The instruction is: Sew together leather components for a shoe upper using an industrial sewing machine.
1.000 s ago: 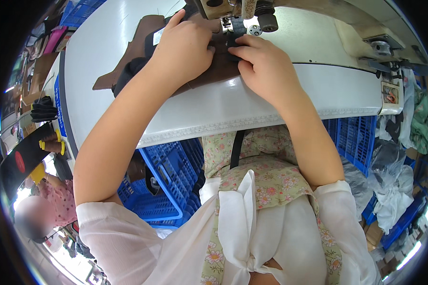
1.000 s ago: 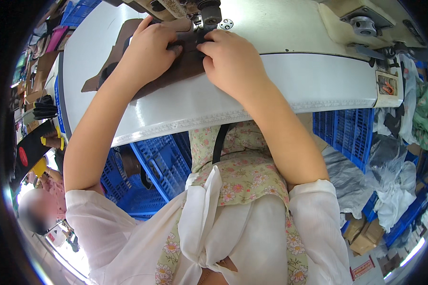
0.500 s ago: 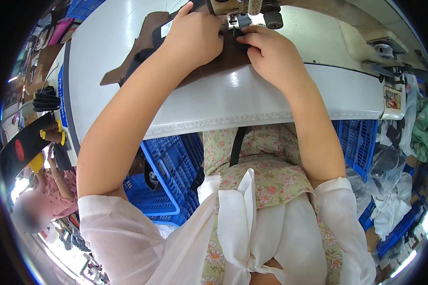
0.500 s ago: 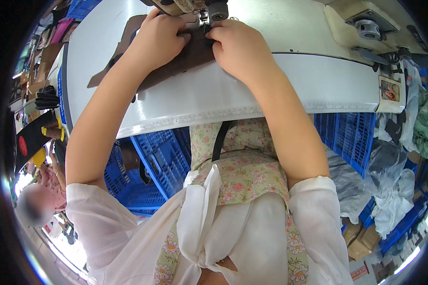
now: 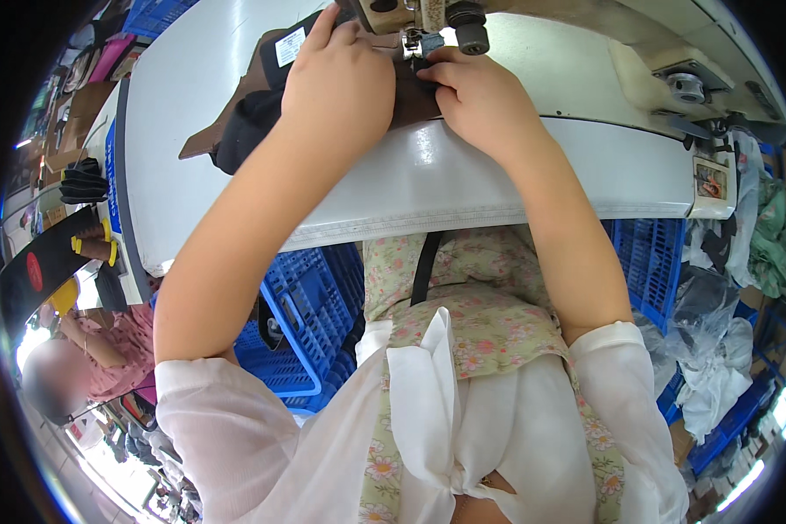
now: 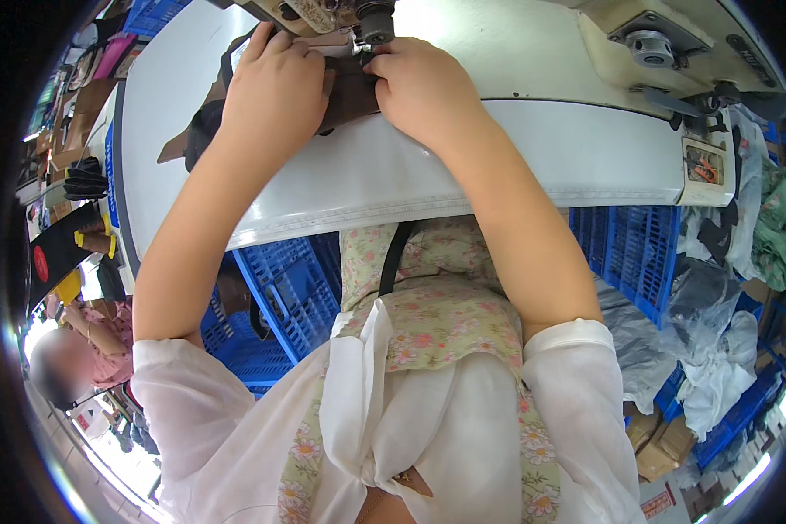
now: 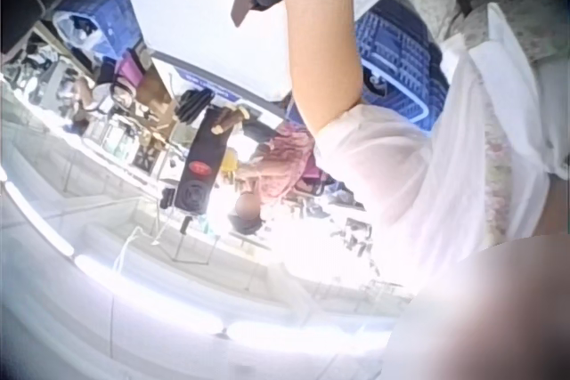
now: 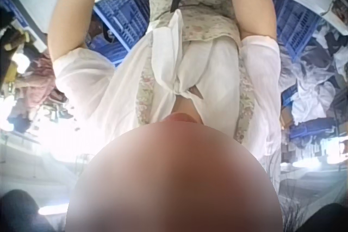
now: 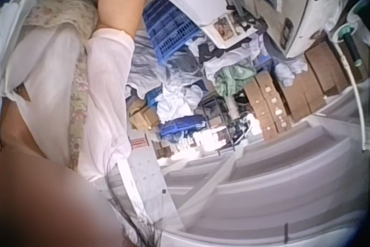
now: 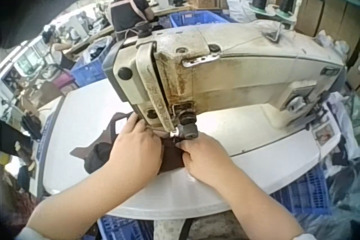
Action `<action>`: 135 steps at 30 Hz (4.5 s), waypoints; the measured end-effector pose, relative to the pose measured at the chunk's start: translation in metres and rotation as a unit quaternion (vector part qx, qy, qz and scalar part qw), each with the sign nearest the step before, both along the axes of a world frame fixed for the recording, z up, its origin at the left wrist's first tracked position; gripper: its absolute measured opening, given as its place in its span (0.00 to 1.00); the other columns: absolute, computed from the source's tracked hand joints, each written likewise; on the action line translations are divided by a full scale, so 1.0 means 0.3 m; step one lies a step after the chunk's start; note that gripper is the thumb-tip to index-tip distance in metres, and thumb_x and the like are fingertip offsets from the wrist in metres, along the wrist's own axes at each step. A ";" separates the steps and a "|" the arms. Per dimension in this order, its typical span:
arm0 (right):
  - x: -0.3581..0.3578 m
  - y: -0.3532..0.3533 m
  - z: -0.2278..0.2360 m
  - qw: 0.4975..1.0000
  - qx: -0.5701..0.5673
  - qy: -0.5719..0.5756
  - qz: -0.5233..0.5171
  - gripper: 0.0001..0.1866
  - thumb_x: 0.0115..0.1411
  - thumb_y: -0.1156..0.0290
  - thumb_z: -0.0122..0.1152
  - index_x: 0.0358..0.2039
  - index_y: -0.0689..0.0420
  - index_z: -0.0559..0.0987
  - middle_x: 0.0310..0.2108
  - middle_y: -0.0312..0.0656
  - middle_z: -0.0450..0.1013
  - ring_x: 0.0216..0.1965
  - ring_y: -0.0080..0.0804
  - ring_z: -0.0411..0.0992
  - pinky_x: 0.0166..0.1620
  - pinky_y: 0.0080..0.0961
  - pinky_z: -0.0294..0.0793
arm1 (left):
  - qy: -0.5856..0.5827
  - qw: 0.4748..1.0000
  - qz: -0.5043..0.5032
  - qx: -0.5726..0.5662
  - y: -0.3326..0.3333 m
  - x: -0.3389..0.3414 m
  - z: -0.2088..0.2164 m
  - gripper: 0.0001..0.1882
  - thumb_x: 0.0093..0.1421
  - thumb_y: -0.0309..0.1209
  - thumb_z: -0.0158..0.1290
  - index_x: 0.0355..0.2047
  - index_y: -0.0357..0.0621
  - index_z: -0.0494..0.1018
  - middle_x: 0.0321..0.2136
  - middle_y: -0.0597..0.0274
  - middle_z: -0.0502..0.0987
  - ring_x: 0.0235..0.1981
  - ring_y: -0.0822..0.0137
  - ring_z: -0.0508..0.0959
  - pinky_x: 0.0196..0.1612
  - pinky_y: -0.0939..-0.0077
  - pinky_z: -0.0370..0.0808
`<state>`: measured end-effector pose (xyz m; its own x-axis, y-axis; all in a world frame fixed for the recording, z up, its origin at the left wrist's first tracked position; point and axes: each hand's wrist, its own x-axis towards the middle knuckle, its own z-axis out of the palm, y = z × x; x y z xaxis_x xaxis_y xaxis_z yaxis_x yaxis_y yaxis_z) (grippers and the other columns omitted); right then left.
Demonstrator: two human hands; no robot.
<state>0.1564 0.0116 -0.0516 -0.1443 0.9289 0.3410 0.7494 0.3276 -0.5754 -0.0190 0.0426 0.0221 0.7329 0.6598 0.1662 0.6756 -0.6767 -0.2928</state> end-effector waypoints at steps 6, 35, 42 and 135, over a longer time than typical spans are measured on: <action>0.006 -0.007 -0.015 0.999 0.043 0.022 -0.009 0.11 0.53 0.74 0.56 0.33 0.57 0.84 0.41 0.41 0.78 0.43 0.40 0.76 0.48 0.36 0.76 | -0.070 0.997 0.016 -0.016 -0.248 0.006 0.043 0.19 0.51 0.26 0.52 0.44 0.34 0.75 0.49 0.52 0.76 0.58 0.55 0.70 0.63 0.59 0.61; 0.011 -0.006 -0.005 0.999 0.001 0.044 -0.012 0.11 0.53 0.73 0.57 0.36 0.53 0.85 0.36 0.45 0.76 0.39 0.45 0.75 0.45 0.39 0.76 | 0.064 0.976 -0.047 0.200 -0.122 -0.038 -0.014 0.21 0.55 0.31 0.48 0.50 0.45 0.75 0.52 0.64 0.76 0.58 0.64 0.72 0.64 0.66 0.60; 0.006 -0.013 -0.009 0.999 0.002 0.045 -0.002 0.13 0.50 0.75 0.60 0.36 0.53 0.85 0.38 0.44 0.76 0.40 0.44 0.75 0.45 0.37 0.76 | 0.207 0.964 -0.112 0.126 -0.145 -0.050 -0.009 0.23 0.51 0.30 0.49 0.46 0.31 0.75 0.48 0.51 0.78 0.55 0.58 0.74 0.64 0.67 0.62; 0.098 0.079 -0.022 0.987 0.091 -0.086 0.096 0.14 0.50 0.74 0.61 0.38 0.48 0.84 0.33 0.42 0.76 0.37 0.42 0.76 0.40 0.38 0.75 | 0.082 0.982 -0.143 0.090 -0.090 0.007 -0.145 0.20 0.47 0.28 0.52 0.40 0.32 0.78 0.36 0.57 0.81 0.45 0.65 0.77 0.58 0.72 0.68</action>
<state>0.1857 0.0355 -0.0582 -0.3823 0.8044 0.4548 0.7452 0.5594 -0.3629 -0.0170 0.0156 -0.0214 0.9108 0.3935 0.1252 0.3988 -0.7597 -0.5136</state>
